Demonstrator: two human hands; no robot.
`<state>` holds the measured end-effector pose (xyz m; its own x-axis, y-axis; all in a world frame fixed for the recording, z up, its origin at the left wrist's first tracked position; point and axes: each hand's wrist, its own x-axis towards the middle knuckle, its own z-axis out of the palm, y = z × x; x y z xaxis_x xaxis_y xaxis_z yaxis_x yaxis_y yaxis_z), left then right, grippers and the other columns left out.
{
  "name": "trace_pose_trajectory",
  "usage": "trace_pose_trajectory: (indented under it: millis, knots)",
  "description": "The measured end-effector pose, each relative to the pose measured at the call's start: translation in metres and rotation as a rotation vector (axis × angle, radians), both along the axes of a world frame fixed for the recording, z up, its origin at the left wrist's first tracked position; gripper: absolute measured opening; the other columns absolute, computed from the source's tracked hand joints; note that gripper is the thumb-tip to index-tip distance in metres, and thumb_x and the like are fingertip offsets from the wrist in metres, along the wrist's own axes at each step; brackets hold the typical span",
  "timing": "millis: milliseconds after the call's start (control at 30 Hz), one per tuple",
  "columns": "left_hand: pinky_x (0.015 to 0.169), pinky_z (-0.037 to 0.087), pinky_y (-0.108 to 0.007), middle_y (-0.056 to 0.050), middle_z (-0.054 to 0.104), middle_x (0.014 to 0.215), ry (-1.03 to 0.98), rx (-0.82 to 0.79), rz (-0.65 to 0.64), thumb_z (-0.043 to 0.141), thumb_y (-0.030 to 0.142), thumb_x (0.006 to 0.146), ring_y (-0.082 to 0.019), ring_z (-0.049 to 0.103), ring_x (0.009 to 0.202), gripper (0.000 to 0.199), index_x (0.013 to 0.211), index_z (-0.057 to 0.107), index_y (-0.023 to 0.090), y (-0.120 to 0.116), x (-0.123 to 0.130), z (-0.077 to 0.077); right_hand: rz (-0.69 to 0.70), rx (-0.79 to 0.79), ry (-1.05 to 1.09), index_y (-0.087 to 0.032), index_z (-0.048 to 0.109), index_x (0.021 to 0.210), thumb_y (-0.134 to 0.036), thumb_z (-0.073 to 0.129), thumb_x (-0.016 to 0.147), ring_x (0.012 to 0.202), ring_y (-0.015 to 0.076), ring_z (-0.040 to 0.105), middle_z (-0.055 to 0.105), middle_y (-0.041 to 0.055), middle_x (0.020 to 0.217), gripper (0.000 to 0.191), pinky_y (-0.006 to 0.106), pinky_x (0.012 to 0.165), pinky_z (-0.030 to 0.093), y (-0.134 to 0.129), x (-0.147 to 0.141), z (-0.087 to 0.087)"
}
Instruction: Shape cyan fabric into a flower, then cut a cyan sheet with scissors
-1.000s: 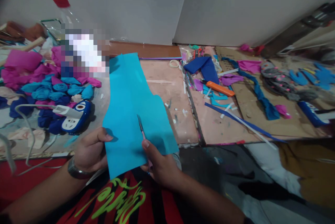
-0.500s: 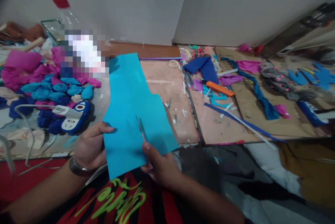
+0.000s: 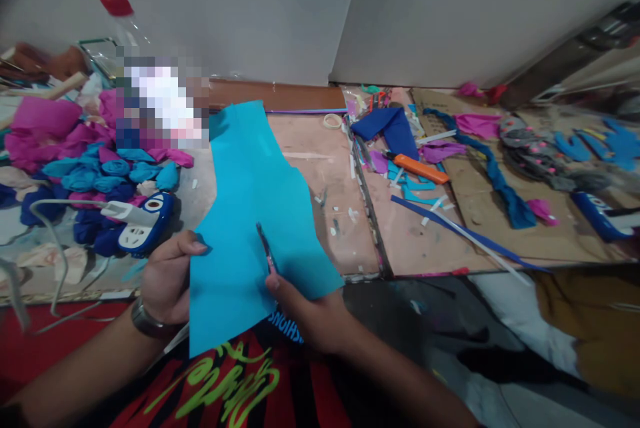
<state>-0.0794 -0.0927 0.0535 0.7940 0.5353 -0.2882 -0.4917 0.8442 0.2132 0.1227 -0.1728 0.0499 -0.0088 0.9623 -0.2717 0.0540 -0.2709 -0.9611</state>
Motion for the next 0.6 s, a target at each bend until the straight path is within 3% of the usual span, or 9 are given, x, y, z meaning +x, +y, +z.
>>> trace_pose_trajectory:
  millis: [100, 233, 333, 433, 600]
  knots:
    - [0.116, 0.038, -0.058, -0.016, 0.074, 0.12, -0.013, 0.013, 0.003, 0.052, 0.025, 0.075, -0.042, 0.058, 0.131, 0.054, 0.122, 0.069, 0.006, -0.001, 0.001, 0.002, 0.09, 0.137, -0.157, -0.027, 0.077, 0.106, -0.047, 0.068, 0.09, 0.102, 0.0252, 0.072, 0.078, 0.0074, 0.106, 0.027, 0.043, 0.1, 0.056, 0.002, 0.008, 0.005]
    - [0.115, 0.039, -0.059, -0.017, 0.074, 0.12, -0.003, 0.044, 0.009, 0.053, 0.023, 0.074, -0.042, 0.058, 0.13, 0.051, 0.119, 0.071, 0.005, -0.003, 0.003, 0.002, 0.137, 0.181, -0.206, -0.028, 0.078, 0.108, -0.044, 0.066, 0.092, 0.107, 0.0261, 0.072, 0.078, 0.0064, 0.111, 0.026, 0.045, 0.106, 0.053, 0.004, 0.018, 0.008]
    - [0.113, 0.041, -0.059, -0.018, 0.073, 0.121, 0.045, 0.057, 0.017, 0.055, 0.021, 0.071, -0.043, 0.059, 0.128, 0.058, 0.125, 0.068, 0.005, -0.006, 0.004, 0.002, 0.089, 0.041, -0.135, -0.028, 0.077, 0.111, -0.053, 0.067, 0.089, 0.105, 0.0277, 0.072, 0.078, 0.0077, 0.109, 0.035, 0.047, 0.1, 0.056, 0.002, 0.021, 0.006]
    - [0.111, 0.044, -0.058, -0.018, 0.073, 0.122, 0.111, 0.066, 0.035, 0.057, 0.018, 0.067, -0.043, 0.061, 0.125, 0.066, 0.131, 0.064, 0.005, -0.009, 0.006, 0.003, 0.088, -0.079, -0.086, -0.025, 0.078, 0.102, -0.063, 0.062, 0.089, 0.093, 0.0268, 0.074, 0.078, 0.0078, 0.091, 0.043, 0.041, 0.084, 0.061, 0.0, 0.023, 0.0]
    - [0.105, 0.05, -0.055, -0.016, 0.074, 0.119, 0.164, 0.081, 0.083, 0.058, 0.013, 0.066, -0.041, 0.064, 0.122, 0.068, 0.134, 0.063, 0.007, -0.012, 0.008, 0.002, 0.139, -0.097, -0.142, -0.023, 0.075, 0.08, -0.063, 0.065, 0.087, 0.074, 0.0224, 0.071, 0.069, 0.0039, 0.064, 0.042, 0.029, 0.068, 0.059, -0.002, 0.025, -0.004]
